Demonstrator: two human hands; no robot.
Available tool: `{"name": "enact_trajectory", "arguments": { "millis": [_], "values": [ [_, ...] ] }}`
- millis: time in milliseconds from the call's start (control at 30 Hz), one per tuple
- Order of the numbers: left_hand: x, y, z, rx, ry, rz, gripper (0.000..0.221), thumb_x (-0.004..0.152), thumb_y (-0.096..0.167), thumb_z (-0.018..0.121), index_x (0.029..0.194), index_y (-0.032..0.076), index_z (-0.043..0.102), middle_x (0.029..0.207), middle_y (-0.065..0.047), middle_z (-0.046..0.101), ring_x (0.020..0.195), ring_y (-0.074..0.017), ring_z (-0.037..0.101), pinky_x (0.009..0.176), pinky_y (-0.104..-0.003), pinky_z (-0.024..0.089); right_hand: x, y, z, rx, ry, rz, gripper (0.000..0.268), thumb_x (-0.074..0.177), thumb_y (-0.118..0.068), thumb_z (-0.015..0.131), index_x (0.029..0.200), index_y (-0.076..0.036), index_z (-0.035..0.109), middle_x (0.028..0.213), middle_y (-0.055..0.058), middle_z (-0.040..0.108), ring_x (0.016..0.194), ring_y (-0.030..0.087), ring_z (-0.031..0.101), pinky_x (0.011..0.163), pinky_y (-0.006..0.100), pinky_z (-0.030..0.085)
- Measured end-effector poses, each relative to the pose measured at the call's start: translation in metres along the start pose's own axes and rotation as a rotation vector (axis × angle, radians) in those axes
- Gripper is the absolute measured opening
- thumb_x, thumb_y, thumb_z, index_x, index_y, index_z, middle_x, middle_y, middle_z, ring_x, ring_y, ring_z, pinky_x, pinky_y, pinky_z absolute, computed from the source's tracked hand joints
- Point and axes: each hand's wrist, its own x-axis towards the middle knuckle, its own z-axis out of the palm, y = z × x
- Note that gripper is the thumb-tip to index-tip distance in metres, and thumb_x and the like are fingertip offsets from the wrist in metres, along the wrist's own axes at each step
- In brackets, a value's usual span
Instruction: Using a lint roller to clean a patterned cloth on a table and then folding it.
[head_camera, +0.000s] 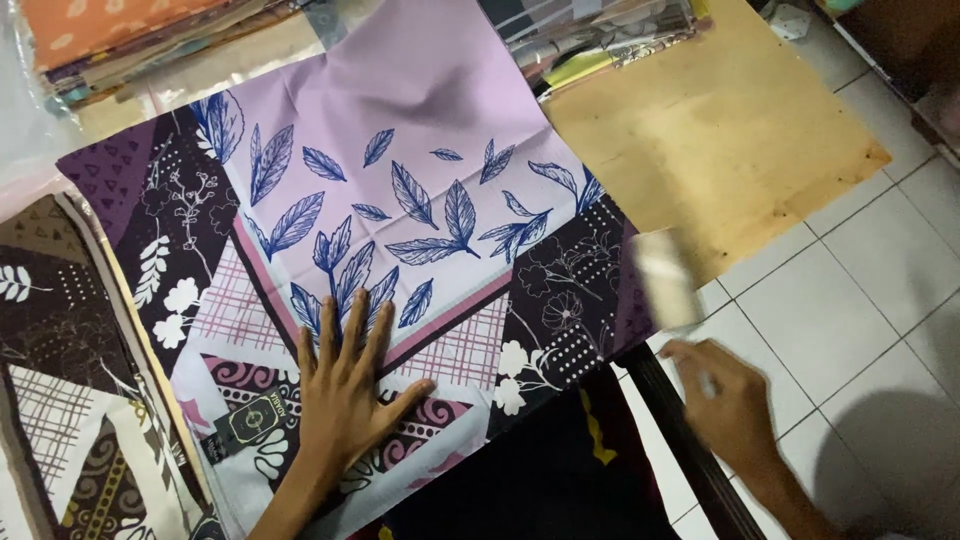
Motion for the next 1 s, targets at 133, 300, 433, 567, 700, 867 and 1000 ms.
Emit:
{"name": "enact_trajectory", "arguments": {
  "millis": [133, 300, 433, 567, 700, 867, 1000],
  "values": [
    [-0.002, 0.001, -0.001, -0.006, -0.002, -0.005, 0.102, 0.087, 0.086, 0.034, 0.167, 0.027, 0.013, 0.176, -0.005, 0.009, 0.162, -0.032, 0.001, 0.126, -0.062, 0.003, -0.025, -0.047, 0.034, 0.252, -0.14, -0.391, 0.018, 0.093, -0.007, 0.064, 0.105, -0.015, 0.076, 0.092, 0.001, 0.072, 0.069, 0.014, 0.068, 0.063, 0.027, 0.051],
    [0.0, 0.002, -0.003, -0.024, -0.002, -0.009, 0.102, 0.086, 0.085, 0.038, 0.167, 0.027, 0.016, 0.176, -0.004, 0.009, 0.163, -0.0315, 0.001, 0.126, -0.062, 0.003, -0.009, -0.03, 0.026, 0.246, -0.349, -0.29, 0.018, 0.095, -0.015, 0.064, 0.105, -0.017, 0.079, 0.088, -0.001, 0.072, 0.057, 0.014, 0.069, 0.054, 0.029, 0.054],
    [0.0, 0.002, -0.002, -0.028, -0.011, -0.018, 0.101, 0.086, 0.086, 0.035, 0.167, 0.028, 0.015, 0.176, -0.005, 0.011, 0.162, -0.0326, 0.003, 0.126, -0.062, 0.004, 0.013, 0.011, -0.001, 0.295, -0.123, 0.075, 0.02, 0.092, -0.005, 0.065, 0.104, -0.005, 0.08, 0.107, 0.006, 0.082, 0.103, 0.016, 0.076, 0.092, 0.027, 0.057],
    [0.0, 0.001, -0.001, -0.015, 0.009, -0.005, 0.102, 0.087, 0.086, 0.033, 0.167, 0.027, 0.013, 0.176, -0.005, 0.009, 0.163, -0.032, 0.001, 0.127, -0.06, 0.001, 0.016, -0.006, -0.014, 0.098, 0.034, -0.042, 0.016, 0.098, -0.003, 0.06, 0.103, -0.004, 0.075, 0.099, 0.01, 0.078, 0.079, 0.018, 0.072, 0.059, 0.029, 0.055],
    [-0.001, 0.001, 0.0, 0.004, -0.017, -0.012, 0.101, 0.087, 0.086, 0.031, 0.167, 0.027, 0.012, 0.176, -0.005, 0.008, 0.162, -0.032, 0.0, 0.127, -0.06, 0.001, -0.016, -0.059, 0.019, 0.357, -0.082, -0.195, 0.035, 0.105, -0.023, 0.046, 0.096, -0.01, 0.076, 0.094, 0.003, 0.079, 0.089, 0.015, 0.076, 0.084, 0.028, 0.055],
    [-0.001, 0.0, -0.002, -0.007, -0.019, -0.013, 0.102, 0.086, 0.087, 0.031, 0.167, 0.028, 0.011, 0.176, -0.004, 0.007, 0.162, -0.0314, 0.0, 0.126, -0.06, 0.001, -0.035, -0.053, 0.041, 0.394, -0.319, -0.248, 0.019, 0.087, -0.004, 0.069, 0.101, -0.012, 0.081, 0.091, 0.002, 0.076, 0.06, 0.011, 0.069, 0.053, 0.025, 0.053],
    [-0.002, 0.001, -0.002, -0.011, 0.007, -0.004, 0.101, 0.087, 0.085, 0.037, 0.167, 0.026, 0.017, 0.176, -0.005, 0.012, 0.163, -0.0328, 0.004, 0.127, -0.061, 0.006, -0.019, -0.007, 0.016, 0.293, -0.183, -0.079, 0.017, 0.092, -0.011, 0.065, 0.098, -0.013, 0.081, 0.102, 0.003, 0.083, 0.098, 0.016, 0.08, 0.09, 0.028, 0.059]
  ]
}}
